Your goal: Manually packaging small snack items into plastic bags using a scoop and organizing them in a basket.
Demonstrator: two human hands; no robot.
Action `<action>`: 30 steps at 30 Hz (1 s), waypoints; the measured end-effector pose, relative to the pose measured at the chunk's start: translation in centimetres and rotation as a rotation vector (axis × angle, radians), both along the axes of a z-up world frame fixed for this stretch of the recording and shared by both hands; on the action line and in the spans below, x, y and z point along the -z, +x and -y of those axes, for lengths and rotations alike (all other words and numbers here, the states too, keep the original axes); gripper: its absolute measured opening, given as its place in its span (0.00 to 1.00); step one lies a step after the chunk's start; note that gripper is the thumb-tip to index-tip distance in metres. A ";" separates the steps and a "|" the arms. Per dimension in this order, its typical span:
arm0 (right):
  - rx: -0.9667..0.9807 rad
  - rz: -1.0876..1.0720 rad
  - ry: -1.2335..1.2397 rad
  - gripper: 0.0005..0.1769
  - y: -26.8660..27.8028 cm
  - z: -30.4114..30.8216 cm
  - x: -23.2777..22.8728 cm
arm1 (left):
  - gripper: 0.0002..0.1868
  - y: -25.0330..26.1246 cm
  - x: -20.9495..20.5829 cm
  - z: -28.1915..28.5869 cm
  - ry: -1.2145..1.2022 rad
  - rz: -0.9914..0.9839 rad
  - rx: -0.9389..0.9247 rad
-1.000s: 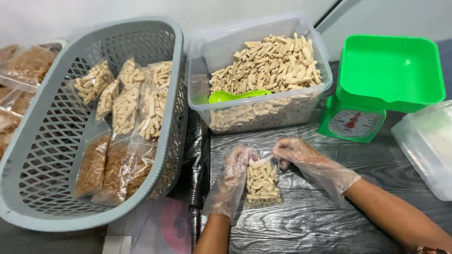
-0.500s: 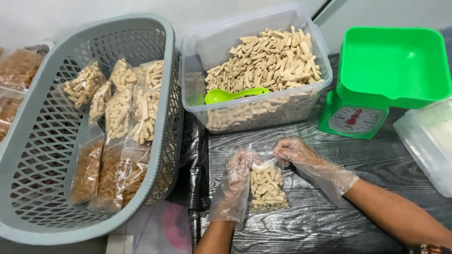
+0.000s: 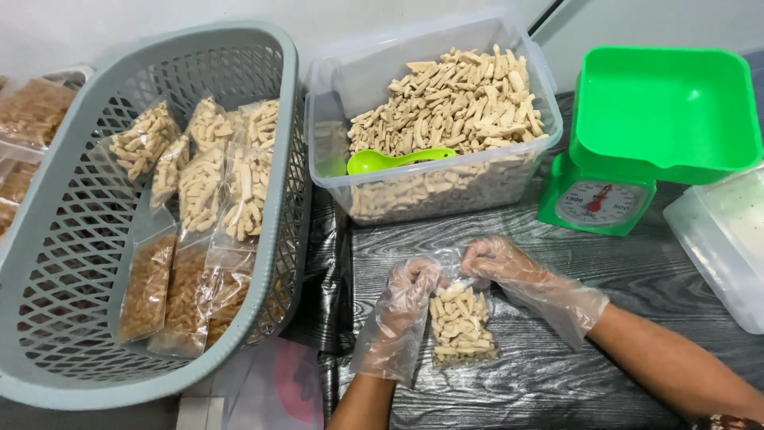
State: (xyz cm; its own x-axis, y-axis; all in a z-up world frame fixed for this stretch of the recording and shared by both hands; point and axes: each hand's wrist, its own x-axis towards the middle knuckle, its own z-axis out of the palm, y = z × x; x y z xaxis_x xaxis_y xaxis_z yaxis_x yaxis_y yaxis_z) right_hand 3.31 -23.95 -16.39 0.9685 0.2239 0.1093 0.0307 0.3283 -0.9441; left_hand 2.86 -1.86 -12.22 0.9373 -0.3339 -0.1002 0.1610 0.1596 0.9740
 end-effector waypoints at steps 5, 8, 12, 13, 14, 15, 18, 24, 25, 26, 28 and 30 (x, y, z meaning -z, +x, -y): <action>0.027 -0.152 0.033 0.11 -0.5 -0.6 -3.2 | 0.10 -3.0 -8.6 1.1 0.034 0.028 -0.048; 0.165 -0.279 0.024 0.06 -0.3 -0.8 -2.4 | 0.18 -2.7 -8.5 0.2 -0.089 -0.130 0.161; 0.278 -0.371 -0.135 0.07 0.3 0.0 -2.6 | 0.39 -3.9 -12.1 0.5 -0.012 -0.116 0.280; 0.244 -0.389 -0.120 0.09 -0.2 -0.3 -3.1 | 0.37 -3.4 -10.8 0.0 -0.132 -0.131 0.284; 0.210 -0.407 -0.105 0.13 -0.8 -0.6 -3.6 | 0.36 -3.0 -9.5 -0.5 -0.251 -0.144 0.288; 0.212 -0.406 -0.104 0.13 -1.2 -1.3 -6.5 | 0.36 -2.1 -5.7 -1.0 -0.250 -0.143 0.291; -0.065 -0.570 -0.352 0.46 -2.4 -2.7 -12.4 | 0.66 -1.2 -0.7 -2.0 -0.536 -0.141 0.421; -0.069 -0.832 -0.629 0.68 -1.9 -2.8 -7.7 | 0.67 -3.7 -5.3 -2.2 -0.586 -0.123 0.271; -0.074 -0.780 -0.548 0.63 -2.2 -3.1 -9.0 | 0.56 -4.1 -6.0 -2.6 -0.523 -0.175 0.248; -0.078 -0.729 -0.466 0.58 -2.5 -3.3 -10.2 | 0.47 -4.6 -6.7 -3.0 -0.460 -0.226 0.224; -0.133 -0.663 -0.407 0.57 -4.0 -4.0 -16.5 | 0.55 -1.8 1.0 -3.1 -0.558 -0.121 0.368; -0.193 -0.599 -0.349 0.57 -5.4 -4.5 -20.1 | 0.64 -1.1 3.4 -2.7 -0.651 -0.009 0.505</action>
State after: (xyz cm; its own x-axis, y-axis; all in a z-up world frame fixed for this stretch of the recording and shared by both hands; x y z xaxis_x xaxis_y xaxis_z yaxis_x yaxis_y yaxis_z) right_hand -2.06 -19.49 3.71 0.7791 0.3222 -0.5378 -0.5538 -0.0485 -0.8313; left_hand 1.73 0.84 -15.66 0.6586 -0.7089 0.2525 0.3721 0.5984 0.7095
